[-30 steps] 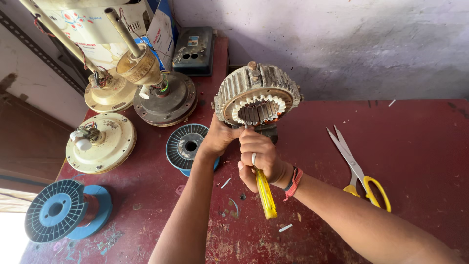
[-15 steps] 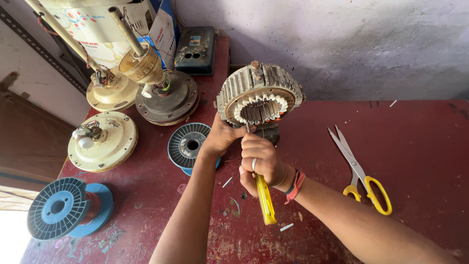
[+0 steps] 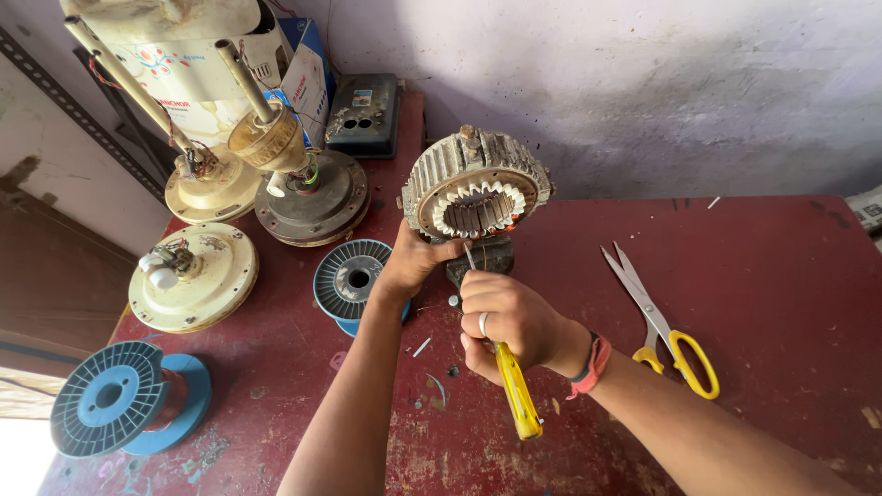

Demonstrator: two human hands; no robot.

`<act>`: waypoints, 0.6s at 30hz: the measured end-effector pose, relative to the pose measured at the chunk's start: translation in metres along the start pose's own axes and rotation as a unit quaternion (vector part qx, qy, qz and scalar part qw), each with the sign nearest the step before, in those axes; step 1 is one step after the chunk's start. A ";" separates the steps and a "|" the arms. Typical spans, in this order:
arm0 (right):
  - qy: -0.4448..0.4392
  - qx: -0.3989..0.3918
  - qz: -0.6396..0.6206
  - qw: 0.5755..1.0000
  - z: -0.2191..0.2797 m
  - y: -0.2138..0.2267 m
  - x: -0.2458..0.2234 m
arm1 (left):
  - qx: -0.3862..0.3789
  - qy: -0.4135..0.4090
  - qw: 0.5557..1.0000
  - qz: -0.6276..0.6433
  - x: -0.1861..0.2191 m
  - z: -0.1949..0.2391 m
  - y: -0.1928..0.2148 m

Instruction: The person winds copper wire into the slots of a motor stator held in a bench vise. They use a yellow-handled screwdriver to push the wire into place and adjust the winding. The person also handles a small white plastic tube and a spool of copper wire during the process.

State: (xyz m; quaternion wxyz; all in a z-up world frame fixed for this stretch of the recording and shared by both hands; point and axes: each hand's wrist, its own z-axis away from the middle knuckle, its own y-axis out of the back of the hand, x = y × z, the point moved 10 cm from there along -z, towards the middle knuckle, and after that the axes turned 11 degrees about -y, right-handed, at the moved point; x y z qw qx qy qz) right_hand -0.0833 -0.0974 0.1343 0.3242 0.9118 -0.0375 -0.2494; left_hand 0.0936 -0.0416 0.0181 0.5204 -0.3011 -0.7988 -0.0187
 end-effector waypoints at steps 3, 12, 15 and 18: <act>-0.049 -0.006 -0.030 0.998 0.004 0.008 0.009 | 0.013 0.029 0.999 -0.016 -0.004 0.001 0.004; -0.226 0.372 -0.470 0.768 0.037 0.072 0.099 | -0.004 0.039 0.999 0.015 0.002 0.003 0.001; -0.235 0.408 -0.454 0.756 0.039 0.070 0.103 | 0.018 0.052 0.998 0.031 -0.001 0.002 0.005; -0.227 0.440 -0.454 0.741 0.041 0.071 0.106 | 0.042 0.076 0.995 0.047 -0.008 0.004 0.011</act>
